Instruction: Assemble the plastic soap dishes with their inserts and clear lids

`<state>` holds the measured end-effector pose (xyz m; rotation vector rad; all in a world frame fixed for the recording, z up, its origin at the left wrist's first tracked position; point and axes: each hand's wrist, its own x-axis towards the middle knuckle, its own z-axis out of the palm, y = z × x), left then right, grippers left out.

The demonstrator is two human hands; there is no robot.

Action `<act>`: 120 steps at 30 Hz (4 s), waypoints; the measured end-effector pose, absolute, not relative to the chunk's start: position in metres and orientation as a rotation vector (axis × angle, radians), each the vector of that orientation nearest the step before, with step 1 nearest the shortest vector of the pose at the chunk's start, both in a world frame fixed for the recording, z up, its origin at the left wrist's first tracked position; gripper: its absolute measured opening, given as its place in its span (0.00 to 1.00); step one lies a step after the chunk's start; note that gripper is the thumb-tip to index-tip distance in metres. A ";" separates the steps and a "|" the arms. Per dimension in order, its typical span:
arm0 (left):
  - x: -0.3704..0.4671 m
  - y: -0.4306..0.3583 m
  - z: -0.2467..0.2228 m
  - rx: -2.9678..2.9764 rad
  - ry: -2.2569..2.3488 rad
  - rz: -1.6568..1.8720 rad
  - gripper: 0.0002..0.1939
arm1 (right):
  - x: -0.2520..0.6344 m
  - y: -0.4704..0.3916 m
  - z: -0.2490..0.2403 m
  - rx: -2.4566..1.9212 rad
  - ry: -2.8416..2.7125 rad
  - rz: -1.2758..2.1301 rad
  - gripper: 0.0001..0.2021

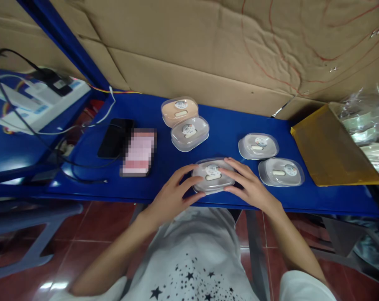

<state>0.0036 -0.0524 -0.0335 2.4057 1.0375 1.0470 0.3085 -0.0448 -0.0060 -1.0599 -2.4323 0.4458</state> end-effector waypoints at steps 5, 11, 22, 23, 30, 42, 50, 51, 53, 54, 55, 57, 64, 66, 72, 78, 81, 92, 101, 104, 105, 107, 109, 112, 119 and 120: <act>0.004 -0.053 -0.034 2.527 0.990 1.072 0.15 | 0.307 -0.051 -0.012 -1.066 -2.410 0.374 0.38; 0.005 -0.055 -0.039 2.628 0.985 1.120 0.15 | 0.308 -0.055 -0.018 -1.097 -2.456 0.333 0.38; 0.012 -0.059 -0.037 2.653 1.134 1.129 0.14 | 0.293 -0.074 -0.033 -1.305 -2.450 0.194 0.44; 0.014 -0.059 -0.036 2.650 1.180 1.114 0.13 | 0.291 -0.076 -0.034 -1.324 -2.441 0.180 0.43; 0.018 -0.037 -0.029 2.588 1.486 0.959 0.17 | 0.298 -0.095 -0.039 -1.471 -2.225 -0.016 0.37; 0.015 -0.024 -0.018 2.650 1.380 0.784 0.36 | 0.366 -0.125 -0.058 -1.719 -1.670 -0.362 0.25; 0.004 0.004 -0.018 2.652 1.579 0.665 0.28 | 0.372 -0.111 -0.054 -1.861 -1.657 -0.327 0.29; 0.005 0.006 -0.018 2.664 1.582 0.644 0.26 | 0.371 -0.108 -0.049 -1.888 -1.684 -0.346 0.28; 0.008 0.011 -0.016 2.669 1.614 0.633 0.25 | 0.372 -0.099 -0.036 -1.889 -1.749 -0.361 0.26; 0.009 0.014 -0.013 2.665 1.639 0.642 0.27 | 0.374 -0.092 -0.026 -1.859 -1.809 -0.345 0.25; 0.011 0.019 -0.011 2.664 1.660 0.652 0.29 | 0.377 -0.083 -0.015 -1.811 -1.886 -0.309 0.24; 0.013 0.032 -0.004 2.668 1.684 0.662 0.32 | 0.388 -0.056 0.009 -1.685 -2.085 -0.172 0.22; 0.023 0.111 0.017 2.448 1.589 0.502 0.32 | 0.421 0.081 0.049 -1.523 -2.480 0.464 0.34; 0.027 0.121 0.015 2.438 1.555 0.560 0.30 | 0.418 0.096 0.040 -1.537 -2.460 0.489 0.32; 0.048 0.118 -0.007 2.390 1.491 0.783 0.24 | 0.406 0.080 0.015 -1.735 -2.192 0.009 0.25; 0.056 0.118 -0.016 2.414 1.428 0.862 0.24 | 0.413 0.079 0.014 -1.771 -2.197 0.082 0.36; 0.058 0.108 -0.009 2.455 1.487 0.899 0.25 | 0.417 0.081 0.013 -1.785 -2.189 0.126 0.38; 0.089 0.046 0.002 2.775 1.243 0.746 0.27 | 0.422 0.084 0.012 -1.695 -2.092 -0.031 0.25; 0.081 0.063 0.004 2.641 1.262 1.045 0.15 | 0.404 0.080 0.009 -1.594 -2.189 0.424 0.21; 0.085 0.060 0.002 2.872 1.199 0.961 0.12 | 0.406 0.083 0.004 -1.665 -2.149 0.415 0.22; 0.086 0.057 0.001 2.949 1.151 0.899 0.13 | 0.406 0.084 0.003 -1.670 -2.149 0.407 0.21; 0.090 0.049 0.001 3.061 1.083 0.759 0.12 | 0.406 0.086 0.003 -1.639 -2.180 0.399 0.19; 0.095 0.041 0.001 3.111 1.111 0.653 0.11 | 0.405 0.086 0.004 -1.583 -2.237 0.395 0.16; 0.100 0.033 -0.002 3.141 1.216 0.593 0.19 | 0.404 0.085 0.004 -1.597 -2.274 0.373 0.17; 0.101 0.041 -0.014 2.993 1.296 0.567 0.17 | 0.393 0.095 0.001 -1.860 -2.154 0.350 0.24; 0.100 0.042 -0.014 2.960 1.283 0.581 0.17 | 0.389 0.097 0.002 -1.873 -2.162 0.357 0.23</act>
